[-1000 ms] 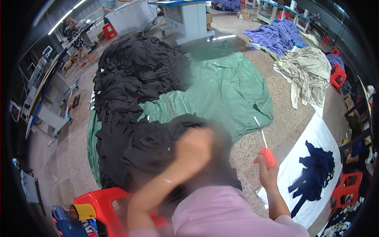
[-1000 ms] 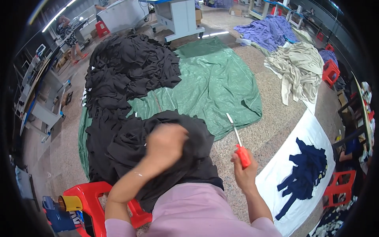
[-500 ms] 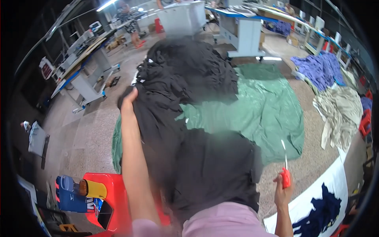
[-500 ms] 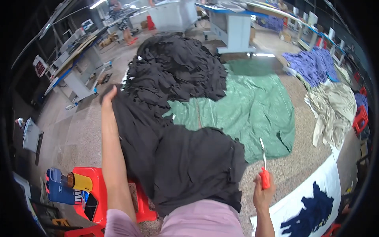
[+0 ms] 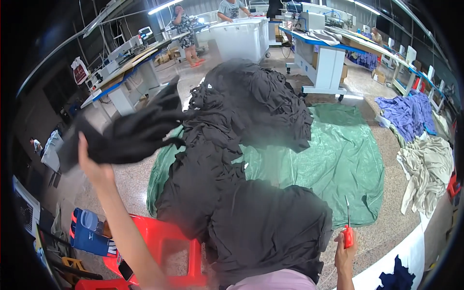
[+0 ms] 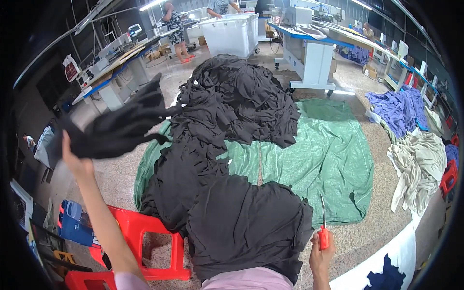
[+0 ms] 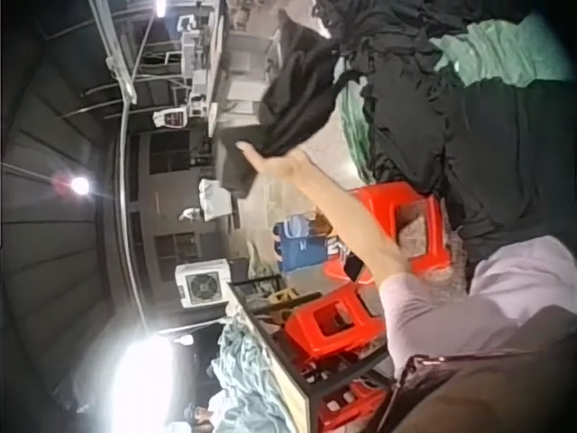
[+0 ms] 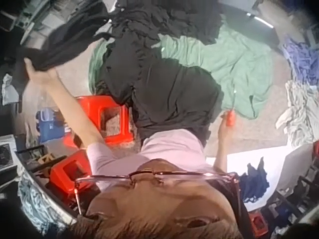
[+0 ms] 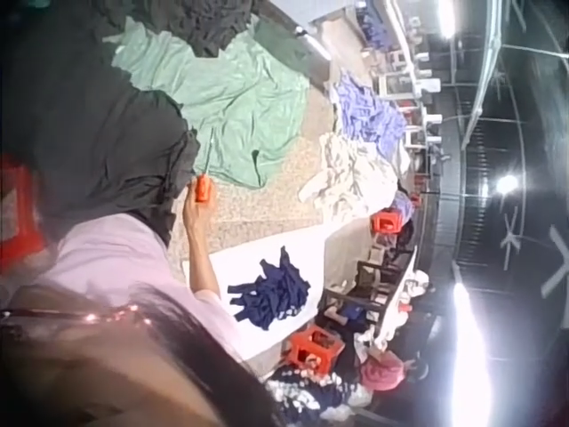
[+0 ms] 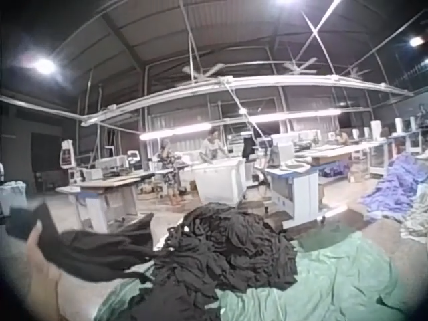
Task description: Trimming excess material from black fabric pieces using scissors in a textile manufacturing environment.
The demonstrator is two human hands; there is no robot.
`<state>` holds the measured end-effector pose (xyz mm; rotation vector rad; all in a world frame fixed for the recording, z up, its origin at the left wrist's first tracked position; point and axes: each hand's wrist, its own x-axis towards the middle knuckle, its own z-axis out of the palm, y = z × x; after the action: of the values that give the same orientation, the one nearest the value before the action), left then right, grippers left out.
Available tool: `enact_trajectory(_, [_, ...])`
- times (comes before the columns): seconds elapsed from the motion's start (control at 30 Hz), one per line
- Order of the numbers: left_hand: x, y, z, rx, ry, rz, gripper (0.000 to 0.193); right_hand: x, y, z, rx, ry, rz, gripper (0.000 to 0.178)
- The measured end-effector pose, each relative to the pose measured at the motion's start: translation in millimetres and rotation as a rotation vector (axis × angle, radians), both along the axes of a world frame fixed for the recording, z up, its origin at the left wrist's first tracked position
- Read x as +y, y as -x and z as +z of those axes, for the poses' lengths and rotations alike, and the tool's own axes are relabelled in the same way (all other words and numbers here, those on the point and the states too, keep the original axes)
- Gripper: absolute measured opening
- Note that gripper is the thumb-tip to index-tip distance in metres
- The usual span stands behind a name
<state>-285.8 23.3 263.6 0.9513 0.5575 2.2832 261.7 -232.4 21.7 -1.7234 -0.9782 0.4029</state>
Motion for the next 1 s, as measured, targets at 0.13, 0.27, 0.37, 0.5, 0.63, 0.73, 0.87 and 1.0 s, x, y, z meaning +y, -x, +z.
enact_trajectory(0.13, [-87.8, 11.1, -164.0, 0.081, 0.635, 0.495, 0.033, 4.9, -1.5, -6.2, 0.01, 0.019, 0.061, 0.027])
enact_trajectory(0.27, [-149.9, -66.9, -280.2, -0.066, 0.96, 0.389, 0.058, 8.7, 0.1, -3.9, -0.002, 0.019, 0.063, 0.024])
enact_trajectory(0.37, [-164.2, -113.0, -304.0, -0.031, 1.06, 0.236, 0.062, 5.6, 3.5, -1.4, 0.028, 0.003, 0.067, 0.021])
enact_trajectory(0.5, [-154.5, -138.6, -296.0, 0.12, 0.983, 0.218, 0.058, -2.1, 3.2, -10.0, 0.051, -0.03, 0.078, 0.02])
enact_trajectory(0.63, [-141.5, -142.2, -278.0, 0.216, 0.874, 0.212, 0.05, -7.4, 7.1, -6.2, 0.046, 0.003, 0.055, 0.018])
enact_trajectory(0.73, [-141.1, -146.6, -278.3, 0.348, 0.825, 0.223, 0.048, -8.4, 7.6, -11.1, 0.078, 0.004, 0.033, 0.016])
enact_trajectory(0.87, [-143.8, -153.8, -294.0, 0.302, 0.795, 0.154, 0.037, -10.0, 5.2, -16.2, 0.002, 0.059, 0.037, 0.017])
enact_trajectory(1.0, [-146.5, -162.7, -294.5, 0.32, 0.795, 0.135, 0.03, -7.2, 12.1, -0.7, -0.088, 0.081, 0.044, 0.019])
